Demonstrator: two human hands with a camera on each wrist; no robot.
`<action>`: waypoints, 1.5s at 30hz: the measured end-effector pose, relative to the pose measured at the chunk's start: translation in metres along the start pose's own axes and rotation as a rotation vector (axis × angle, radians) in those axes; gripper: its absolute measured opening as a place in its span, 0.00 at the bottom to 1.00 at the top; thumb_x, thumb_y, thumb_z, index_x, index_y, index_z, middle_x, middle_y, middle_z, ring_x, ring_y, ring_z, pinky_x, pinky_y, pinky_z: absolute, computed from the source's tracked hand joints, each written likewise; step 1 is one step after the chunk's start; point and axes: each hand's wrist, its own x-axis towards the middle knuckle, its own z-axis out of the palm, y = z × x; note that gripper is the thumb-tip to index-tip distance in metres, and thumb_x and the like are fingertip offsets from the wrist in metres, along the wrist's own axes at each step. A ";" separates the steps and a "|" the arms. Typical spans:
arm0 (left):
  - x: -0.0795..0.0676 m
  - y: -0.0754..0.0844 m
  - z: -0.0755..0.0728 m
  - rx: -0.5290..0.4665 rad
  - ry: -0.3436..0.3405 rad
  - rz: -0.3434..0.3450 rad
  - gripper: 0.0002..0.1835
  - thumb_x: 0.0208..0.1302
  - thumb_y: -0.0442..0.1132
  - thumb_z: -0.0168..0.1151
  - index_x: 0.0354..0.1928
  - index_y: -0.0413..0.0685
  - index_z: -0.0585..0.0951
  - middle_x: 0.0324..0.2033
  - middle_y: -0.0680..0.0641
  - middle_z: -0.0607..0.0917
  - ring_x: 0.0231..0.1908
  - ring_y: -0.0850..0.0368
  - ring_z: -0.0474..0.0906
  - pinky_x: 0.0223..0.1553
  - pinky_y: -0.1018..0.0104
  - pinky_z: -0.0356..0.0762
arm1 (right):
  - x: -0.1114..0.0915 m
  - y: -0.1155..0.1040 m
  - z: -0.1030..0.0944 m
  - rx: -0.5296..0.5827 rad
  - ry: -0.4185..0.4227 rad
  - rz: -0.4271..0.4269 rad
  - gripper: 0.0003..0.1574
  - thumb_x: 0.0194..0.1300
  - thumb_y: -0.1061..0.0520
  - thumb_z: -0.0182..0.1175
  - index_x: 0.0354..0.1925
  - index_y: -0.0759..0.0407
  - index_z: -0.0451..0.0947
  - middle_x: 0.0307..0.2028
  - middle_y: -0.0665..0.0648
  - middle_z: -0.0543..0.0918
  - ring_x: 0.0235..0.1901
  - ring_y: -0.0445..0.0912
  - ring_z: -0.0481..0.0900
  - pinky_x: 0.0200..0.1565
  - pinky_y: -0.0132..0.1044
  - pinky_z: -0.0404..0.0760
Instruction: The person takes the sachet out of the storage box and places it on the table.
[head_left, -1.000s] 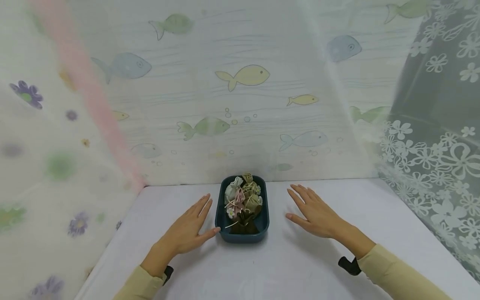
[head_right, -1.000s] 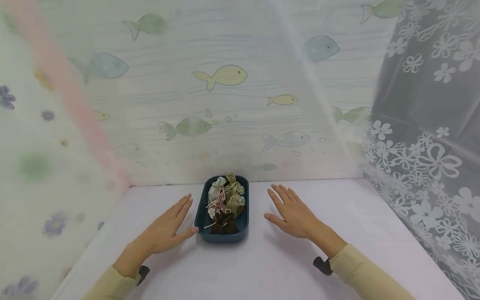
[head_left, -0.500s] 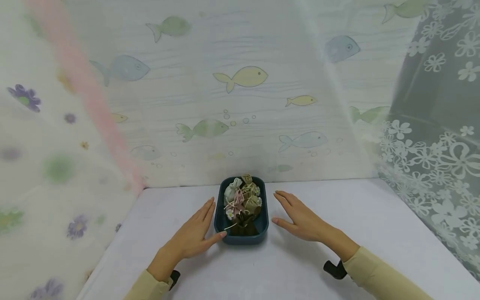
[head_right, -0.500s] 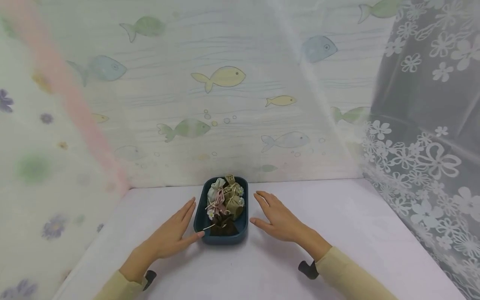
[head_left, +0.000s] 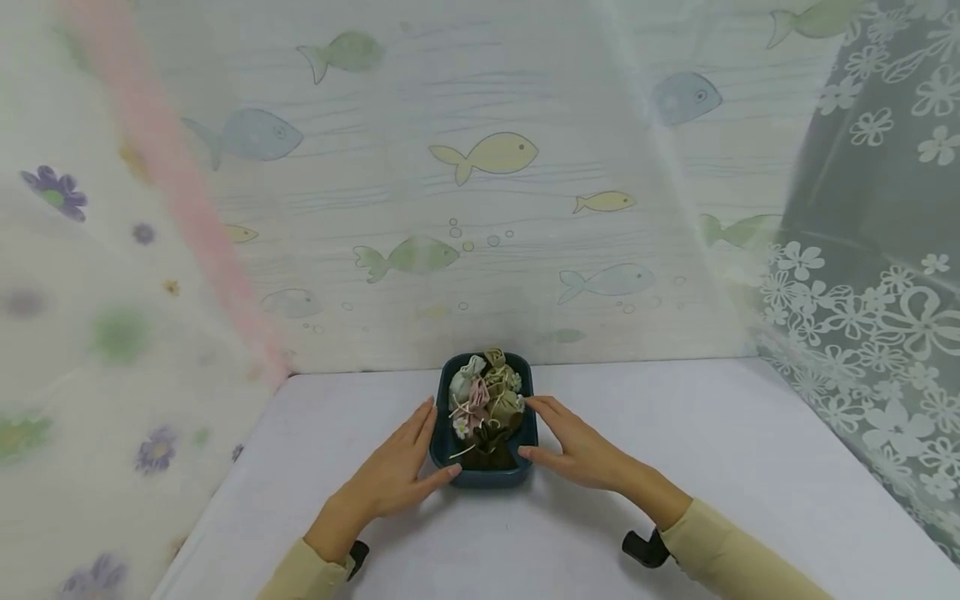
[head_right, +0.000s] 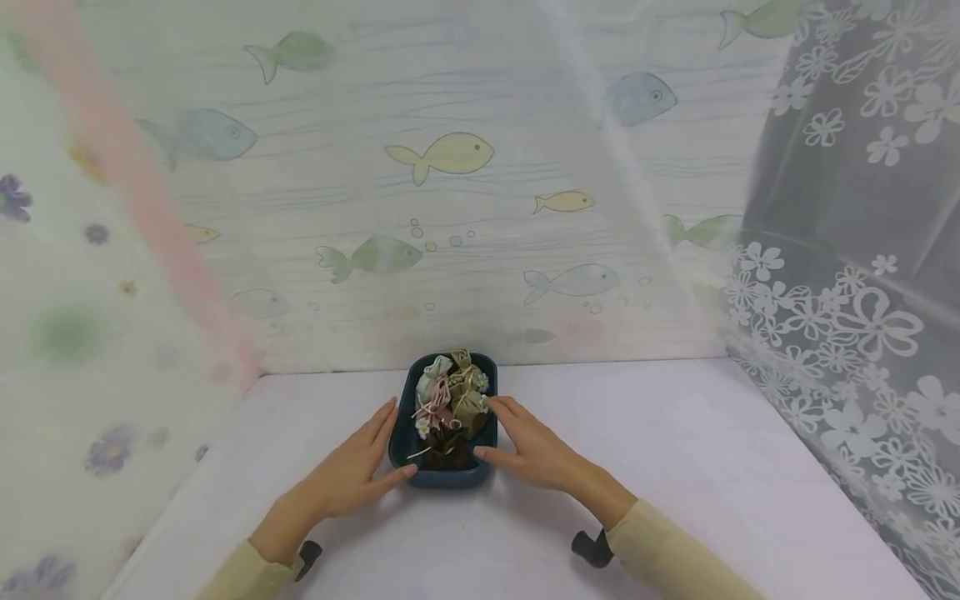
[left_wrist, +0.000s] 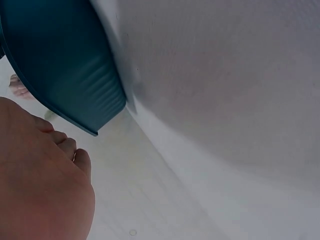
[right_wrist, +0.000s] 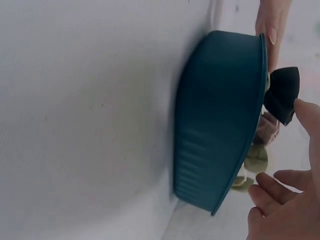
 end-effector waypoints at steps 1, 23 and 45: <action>0.000 0.000 0.001 0.000 -0.006 -0.004 0.57 0.70 0.77 0.42 0.81 0.39 0.44 0.82 0.43 0.41 0.80 0.46 0.44 0.76 0.48 0.54 | 0.001 -0.001 0.002 0.005 -0.002 -0.003 0.52 0.73 0.36 0.60 0.80 0.60 0.54 0.76 0.60 0.61 0.75 0.57 0.61 0.70 0.60 0.66; 0.002 0.007 0.011 -0.039 -0.023 -0.031 0.55 0.71 0.76 0.41 0.81 0.38 0.45 0.82 0.44 0.40 0.80 0.46 0.43 0.77 0.47 0.51 | 0.027 -0.005 0.037 0.057 0.038 -0.156 0.27 0.69 0.50 0.68 0.62 0.58 0.77 0.58 0.55 0.82 0.59 0.50 0.79 0.61 0.53 0.78; 0.004 0.006 0.011 0.006 -0.023 -0.036 0.56 0.71 0.76 0.39 0.81 0.36 0.47 0.82 0.41 0.42 0.80 0.45 0.44 0.77 0.48 0.51 | 0.037 -0.010 0.042 0.156 0.100 -0.126 0.17 0.66 0.56 0.71 0.52 0.58 0.85 0.49 0.52 0.86 0.52 0.48 0.83 0.56 0.47 0.82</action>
